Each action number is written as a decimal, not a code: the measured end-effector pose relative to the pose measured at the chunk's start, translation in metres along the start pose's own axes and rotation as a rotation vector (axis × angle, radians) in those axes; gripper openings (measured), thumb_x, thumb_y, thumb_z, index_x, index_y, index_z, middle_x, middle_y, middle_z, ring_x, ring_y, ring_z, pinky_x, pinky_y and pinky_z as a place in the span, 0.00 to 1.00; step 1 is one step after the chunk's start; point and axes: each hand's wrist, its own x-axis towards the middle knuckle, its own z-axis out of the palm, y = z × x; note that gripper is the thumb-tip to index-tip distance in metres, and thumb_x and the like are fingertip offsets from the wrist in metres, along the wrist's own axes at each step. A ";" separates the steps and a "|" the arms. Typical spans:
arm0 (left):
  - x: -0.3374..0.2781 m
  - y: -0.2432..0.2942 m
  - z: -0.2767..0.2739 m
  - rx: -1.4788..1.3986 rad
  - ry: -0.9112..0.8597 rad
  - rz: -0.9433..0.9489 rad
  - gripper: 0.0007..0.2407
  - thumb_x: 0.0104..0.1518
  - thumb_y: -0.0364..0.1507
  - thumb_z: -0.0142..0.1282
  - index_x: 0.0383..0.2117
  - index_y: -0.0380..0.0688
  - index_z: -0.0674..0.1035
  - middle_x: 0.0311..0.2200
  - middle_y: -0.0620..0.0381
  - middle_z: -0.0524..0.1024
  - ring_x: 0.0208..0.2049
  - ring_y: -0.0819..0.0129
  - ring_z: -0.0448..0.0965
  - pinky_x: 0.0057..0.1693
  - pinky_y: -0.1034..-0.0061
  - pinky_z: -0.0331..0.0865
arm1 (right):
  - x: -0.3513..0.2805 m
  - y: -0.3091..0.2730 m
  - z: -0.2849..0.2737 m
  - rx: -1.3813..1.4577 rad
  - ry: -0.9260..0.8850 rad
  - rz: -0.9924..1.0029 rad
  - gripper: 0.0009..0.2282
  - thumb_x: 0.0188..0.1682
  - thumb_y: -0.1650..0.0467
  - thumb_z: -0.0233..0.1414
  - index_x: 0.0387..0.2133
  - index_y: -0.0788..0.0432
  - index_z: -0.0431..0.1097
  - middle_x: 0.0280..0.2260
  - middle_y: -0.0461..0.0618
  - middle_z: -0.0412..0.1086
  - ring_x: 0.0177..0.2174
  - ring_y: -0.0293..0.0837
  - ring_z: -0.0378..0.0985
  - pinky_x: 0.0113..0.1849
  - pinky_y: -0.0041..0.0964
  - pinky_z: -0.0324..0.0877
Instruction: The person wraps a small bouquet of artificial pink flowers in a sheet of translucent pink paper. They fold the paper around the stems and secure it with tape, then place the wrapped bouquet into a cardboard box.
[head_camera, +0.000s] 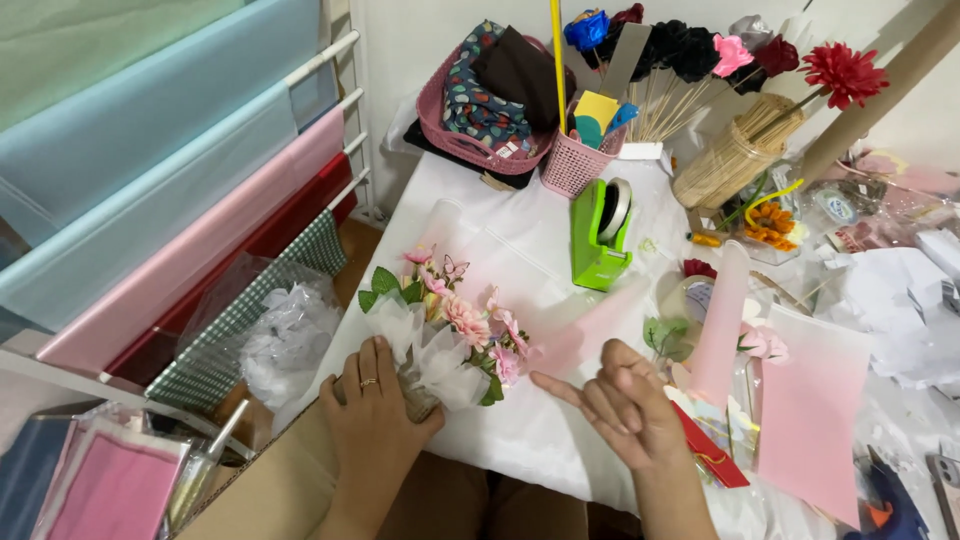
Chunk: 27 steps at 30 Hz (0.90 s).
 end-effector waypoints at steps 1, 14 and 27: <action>0.001 0.000 -0.002 0.004 0.000 -0.003 0.44 0.37 0.62 0.55 0.58 0.40 0.73 0.56 0.55 0.74 0.55 0.62 0.72 0.58 0.58 0.66 | 0.005 0.007 0.008 0.002 -0.004 0.003 0.14 0.50 0.73 0.56 0.21 0.51 0.55 0.07 0.35 0.54 0.10 0.31 0.56 0.61 0.76 0.51; -0.002 -0.001 0.002 0.008 -0.012 0.013 0.44 0.37 0.62 0.54 0.58 0.41 0.72 0.56 0.56 0.73 0.55 0.62 0.73 0.57 0.59 0.67 | 0.034 0.101 0.009 -0.646 0.603 -0.350 0.05 0.50 0.71 0.57 0.28 0.57 0.68 0.11 0.46 0.64 0.14 0.36 0.66 0.28 0.34 0.67; -0.003 -0.004 0.004 0.026 0.025 0.046 0.45 0.36 0.61 0.55 0.59 0.40 0.73 0.55 0.55 0.75 0.53 0.61 0.74 0.54 0.61 0.69 | 0.011 -0.031 -0.040 -0.822 1.156 -1.089 0.09 0.56 0.73 0.53 0.28 0.52 0.60 0.14 0.43 0.59 0.14 0.35 0.62 0.66 0.48 0.64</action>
